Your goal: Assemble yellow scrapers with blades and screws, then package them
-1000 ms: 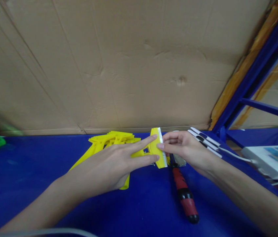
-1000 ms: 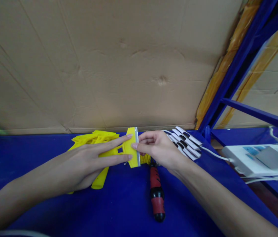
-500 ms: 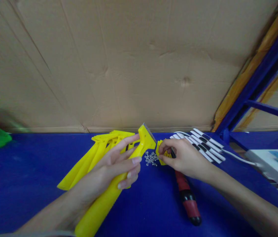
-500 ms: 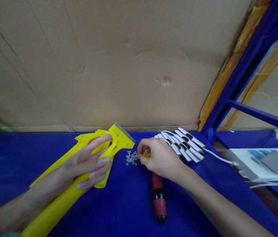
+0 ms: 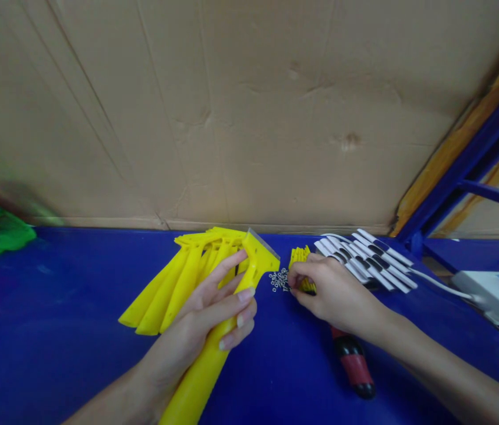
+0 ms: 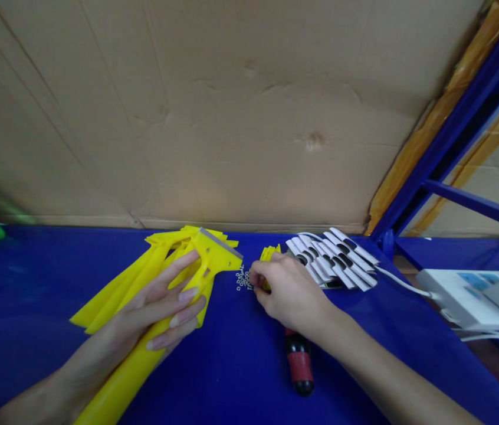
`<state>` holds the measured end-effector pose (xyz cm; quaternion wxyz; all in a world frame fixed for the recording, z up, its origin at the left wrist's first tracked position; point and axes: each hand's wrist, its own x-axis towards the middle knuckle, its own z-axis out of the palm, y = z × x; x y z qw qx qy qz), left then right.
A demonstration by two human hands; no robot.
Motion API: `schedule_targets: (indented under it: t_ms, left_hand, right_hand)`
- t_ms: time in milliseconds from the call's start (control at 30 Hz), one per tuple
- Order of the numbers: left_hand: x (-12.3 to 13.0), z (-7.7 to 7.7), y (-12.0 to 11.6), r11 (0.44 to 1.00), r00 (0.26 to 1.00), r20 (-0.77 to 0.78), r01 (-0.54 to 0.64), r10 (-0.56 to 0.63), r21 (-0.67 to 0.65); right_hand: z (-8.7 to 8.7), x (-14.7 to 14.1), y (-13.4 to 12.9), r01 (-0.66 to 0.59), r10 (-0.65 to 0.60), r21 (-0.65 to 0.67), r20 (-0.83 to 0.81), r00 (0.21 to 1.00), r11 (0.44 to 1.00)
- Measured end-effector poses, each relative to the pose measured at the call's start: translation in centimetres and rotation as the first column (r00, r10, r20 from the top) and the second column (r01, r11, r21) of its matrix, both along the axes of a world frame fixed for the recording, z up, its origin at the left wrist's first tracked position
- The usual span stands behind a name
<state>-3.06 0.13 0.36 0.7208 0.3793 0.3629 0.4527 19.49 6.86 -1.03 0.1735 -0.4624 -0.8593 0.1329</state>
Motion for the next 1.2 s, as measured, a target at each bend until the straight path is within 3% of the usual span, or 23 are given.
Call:
schedule_targets:
  t_ms: [100, 200, 300, 400, 633, 800, 1000, 1200]
  left_hand:
    - [-0.1, -0.3, 0.1, 0.999, 0.999, 0.001, 0.039, -0.039, -0.003]
    - [-0.3, -1.0, 0.4, 0.992, 0.991, 0.043, 0.126, -0.127, 0.030]
    - [-0.4, -1.6, 0.5, 0.980, 0.976, 0.094, 0.192, -0.197, 0.062]
    - [-0.1, -1.8, 0.3, 0.980, 0.975, 0.096, 0.199, -0.201, 0.028]
    - [0.5, -1.5, 0.1, 0.956, 0.949, 0.122, 0.292, -0.289, -0.009]
    - [1.0, -1.1, -0.3, 0.971, 0.972, 0.062, 0.232, -0.228, -0.052]
    - [1.1, -1.6, -0.2, 0.963, 0.963, 0.018, 0.269, -0.269, 0.006]
    - [0.9, -1.5, 0.0, 0.957, 0.958, 0.055, 0.284, -0.281, -0.054]
  right_hand:
    - [0.3, 0.4, 0.0, -0.026, 0.026, 0.020, -0.016, 1.000, 0.999]
    - [1.2, 1.2, -0.3, -0.034, 0.054, 0.108, -0.187, 0.981, 0.994]
    - [1.9, 1.8, -1.1, -0.071, 0.116, 0.110, -0.486, 0.866, 0.991]
    - [1.8, 1.8, -2.1, -0.113, 0.176, 0.143, -0.589, 0.789, 0.983]
    - [0.2, 1.5, -2.7, -0.110, 0.246, 0.265, -0.567, 0.786, 0.958]
    - [0.2, 1.8, -3.0, -0.111, 0.217, 0.230, -0.511, 0.832, 0.967]
    - [0.9, 2.1, -3.3, -0.085, 0.103, 0.060, -0.502, 0.859, 0.995]
    - [0.9, 2.4, -2.7, -0.119, 0.127, 0.047, -0.488, 0.864, 0.992]
